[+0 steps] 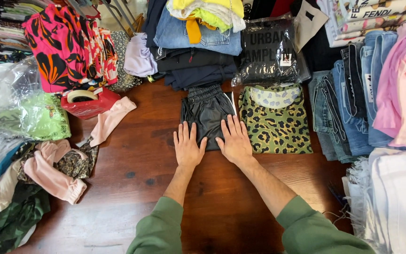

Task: The person folds a pair of black track pants on a wooden table, then uses scissors to trim a small thread. The person then picks up a pair of white denim shorts, removes a tag, and folds them. The person places the folded items on the table.

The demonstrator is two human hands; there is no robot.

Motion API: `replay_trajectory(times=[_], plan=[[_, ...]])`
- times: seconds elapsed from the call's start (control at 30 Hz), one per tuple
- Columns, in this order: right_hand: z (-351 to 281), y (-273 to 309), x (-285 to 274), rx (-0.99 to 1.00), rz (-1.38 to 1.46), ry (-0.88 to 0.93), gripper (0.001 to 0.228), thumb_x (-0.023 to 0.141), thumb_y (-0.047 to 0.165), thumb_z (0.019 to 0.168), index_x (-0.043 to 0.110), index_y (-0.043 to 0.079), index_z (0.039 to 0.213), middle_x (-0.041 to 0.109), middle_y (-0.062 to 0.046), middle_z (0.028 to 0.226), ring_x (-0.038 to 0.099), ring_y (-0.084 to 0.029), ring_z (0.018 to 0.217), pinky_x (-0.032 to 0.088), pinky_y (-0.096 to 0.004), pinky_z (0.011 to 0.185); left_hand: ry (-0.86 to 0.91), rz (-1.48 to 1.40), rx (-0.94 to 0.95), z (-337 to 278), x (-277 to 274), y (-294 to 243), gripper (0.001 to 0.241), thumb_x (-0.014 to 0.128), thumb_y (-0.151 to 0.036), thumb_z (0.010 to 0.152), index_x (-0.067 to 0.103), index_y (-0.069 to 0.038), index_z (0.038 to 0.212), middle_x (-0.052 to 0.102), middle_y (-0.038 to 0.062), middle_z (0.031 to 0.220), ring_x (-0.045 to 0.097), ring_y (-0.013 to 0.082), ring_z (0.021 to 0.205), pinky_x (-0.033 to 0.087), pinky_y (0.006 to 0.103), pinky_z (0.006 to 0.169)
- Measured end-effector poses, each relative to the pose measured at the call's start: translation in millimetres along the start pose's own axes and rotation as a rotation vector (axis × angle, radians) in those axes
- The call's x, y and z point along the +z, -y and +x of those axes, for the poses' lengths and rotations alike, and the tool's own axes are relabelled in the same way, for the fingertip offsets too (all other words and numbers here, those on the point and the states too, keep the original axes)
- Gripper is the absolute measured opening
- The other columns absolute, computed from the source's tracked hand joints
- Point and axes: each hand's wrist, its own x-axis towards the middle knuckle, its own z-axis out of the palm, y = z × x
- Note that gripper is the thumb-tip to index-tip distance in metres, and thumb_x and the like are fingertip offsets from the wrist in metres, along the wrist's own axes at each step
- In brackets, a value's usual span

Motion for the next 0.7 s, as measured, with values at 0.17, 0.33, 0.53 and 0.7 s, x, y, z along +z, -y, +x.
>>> replay_trajectory(times=[0.17,0.33,0.53,0.7], plan=[[-62,32,-23,-0.096,0.088,-0.224,0.064,0.075,0.037,0.111,0.069,0.008,0.168,0.050,-0.023,0.190,0.038,-0.043,0.181,0.027,-0.066,0.147,-0.351,0.039,-0.063,-62,-10,-8,0.074,0.051,-0.059,0.125,0.049,-0.014,0.184,0.031,0.023,0.198,0.020,0.0423,0.186,0.012,0.0711,0.145],[-153,83,-30,-0.154,0.139,0.149,0.074,0.067,0.046,0.112,0.057,0.012,0.177,0.044,-0.021,0.191,0.032,-0.038,0.182,0.024,-0.060,0.148,0.107,0.032,-0.183,-172,-25,-19,0.081,0.051,-0.065,0.121,0.043,-0.017,0.186,0.030,0.019,0.198,0.021,0.0347,0.186,0.009,0.0726,0.147],[-156,87,-44,-0.186,0.110,0.199,0.085,0.060,0.057,0.115,0.045,0.010,0.185,0.036,-0.025,0.194,0.027,-0.043,0.182,0.018,-0.068,0.146,-0.053,0.079,-0.087,-232,-25,-28,0.083,0.051,-0.056,0.119,0.038,-0.015,0.190,0.033,0.018,0.198,0.027,0.0376,0.184,0.016,0.0719,0.145],[-159,91,-46,-0.151,0.080,0.307,0.086,0.055,0.060,0.116,0.038,0.016,0.188,0.027,-0.020,0.199,0.018,-0.039,0.185,0.011,-0.080,0.142,-0.044,0.050,-0.118,-236,-22,-32,0.084,0.052,-0.056,0.117,0.041,-0.015,0.189,0.034,0.018,0.198,0.027,0.0380,0.183,0.015,0.0768,0.144]])
